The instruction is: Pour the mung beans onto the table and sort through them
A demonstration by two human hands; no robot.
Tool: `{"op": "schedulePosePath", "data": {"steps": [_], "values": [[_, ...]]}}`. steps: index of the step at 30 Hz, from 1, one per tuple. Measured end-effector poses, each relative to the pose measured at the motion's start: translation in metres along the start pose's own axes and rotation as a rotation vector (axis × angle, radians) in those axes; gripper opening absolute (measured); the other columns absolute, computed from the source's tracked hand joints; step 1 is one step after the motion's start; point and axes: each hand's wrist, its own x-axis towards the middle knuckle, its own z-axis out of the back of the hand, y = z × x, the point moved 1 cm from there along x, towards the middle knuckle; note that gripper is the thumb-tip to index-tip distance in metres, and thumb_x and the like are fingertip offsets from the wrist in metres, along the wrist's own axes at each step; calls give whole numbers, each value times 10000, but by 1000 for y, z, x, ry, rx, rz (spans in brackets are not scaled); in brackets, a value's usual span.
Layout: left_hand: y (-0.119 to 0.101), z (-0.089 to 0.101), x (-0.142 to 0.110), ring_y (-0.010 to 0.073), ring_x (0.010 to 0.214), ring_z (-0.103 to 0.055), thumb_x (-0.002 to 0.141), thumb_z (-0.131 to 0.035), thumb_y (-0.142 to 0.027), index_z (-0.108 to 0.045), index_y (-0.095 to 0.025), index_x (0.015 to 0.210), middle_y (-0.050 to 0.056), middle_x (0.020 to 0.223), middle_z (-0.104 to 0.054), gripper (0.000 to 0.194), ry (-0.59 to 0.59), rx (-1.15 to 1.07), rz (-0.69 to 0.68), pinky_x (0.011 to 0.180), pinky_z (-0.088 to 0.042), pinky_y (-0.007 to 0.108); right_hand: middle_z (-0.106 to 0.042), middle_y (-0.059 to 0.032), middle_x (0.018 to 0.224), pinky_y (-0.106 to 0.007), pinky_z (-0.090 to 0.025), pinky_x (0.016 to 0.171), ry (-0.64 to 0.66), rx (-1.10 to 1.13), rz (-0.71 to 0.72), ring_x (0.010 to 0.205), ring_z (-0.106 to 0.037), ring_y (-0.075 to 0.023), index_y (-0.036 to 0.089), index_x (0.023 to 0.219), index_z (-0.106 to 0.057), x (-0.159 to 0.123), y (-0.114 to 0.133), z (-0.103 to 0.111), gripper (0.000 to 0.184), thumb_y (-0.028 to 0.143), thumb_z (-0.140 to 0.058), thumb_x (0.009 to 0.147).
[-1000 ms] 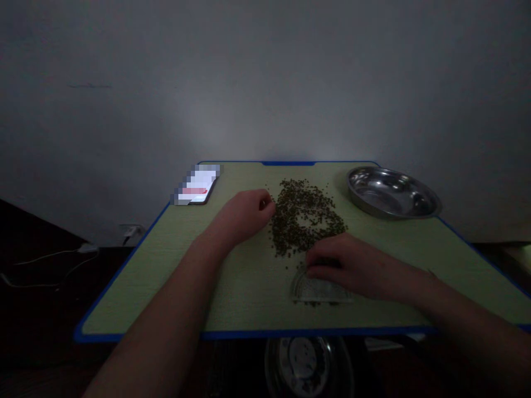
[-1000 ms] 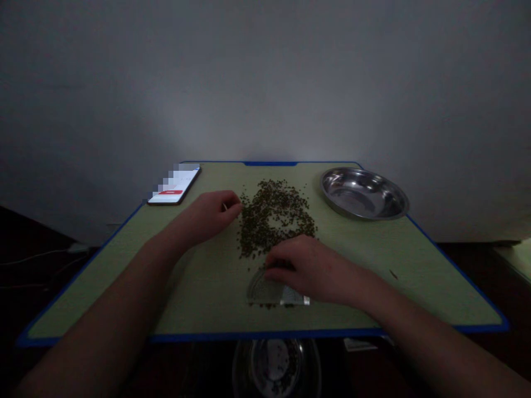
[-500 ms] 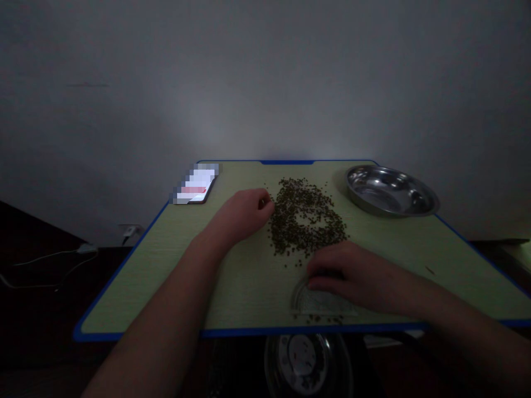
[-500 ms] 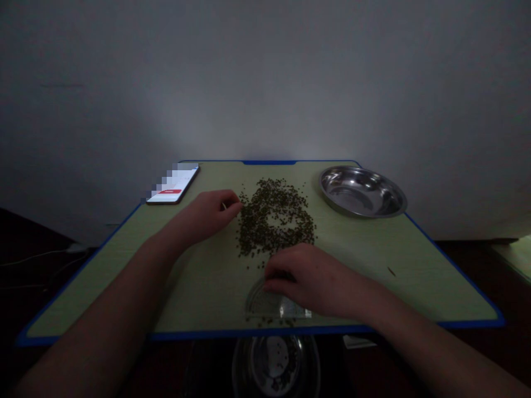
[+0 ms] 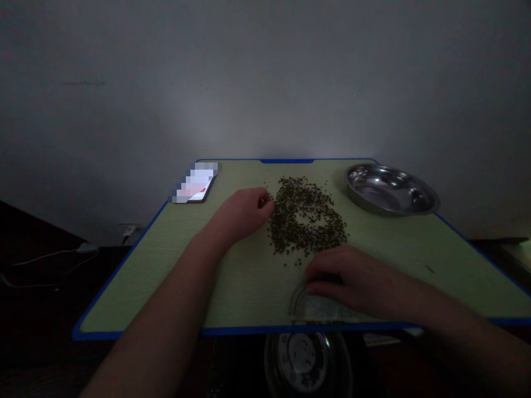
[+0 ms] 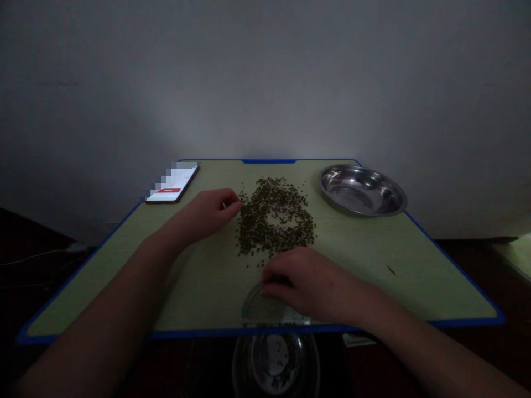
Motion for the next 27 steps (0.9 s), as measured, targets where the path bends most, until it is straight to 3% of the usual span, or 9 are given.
{"op": "schedulePosePath", "data": {"steps": [27], "values": [[-1,1,0,159,661,-563,863,-453,-323,-650,-176,811,60,775,-684,251,5,2,-4,617,-388,290,-711,-26,813,-251,-421,644,41,112,-19,737,-614,-147,190,880,-709,-1,3,1,176,272,-556,904]]}}
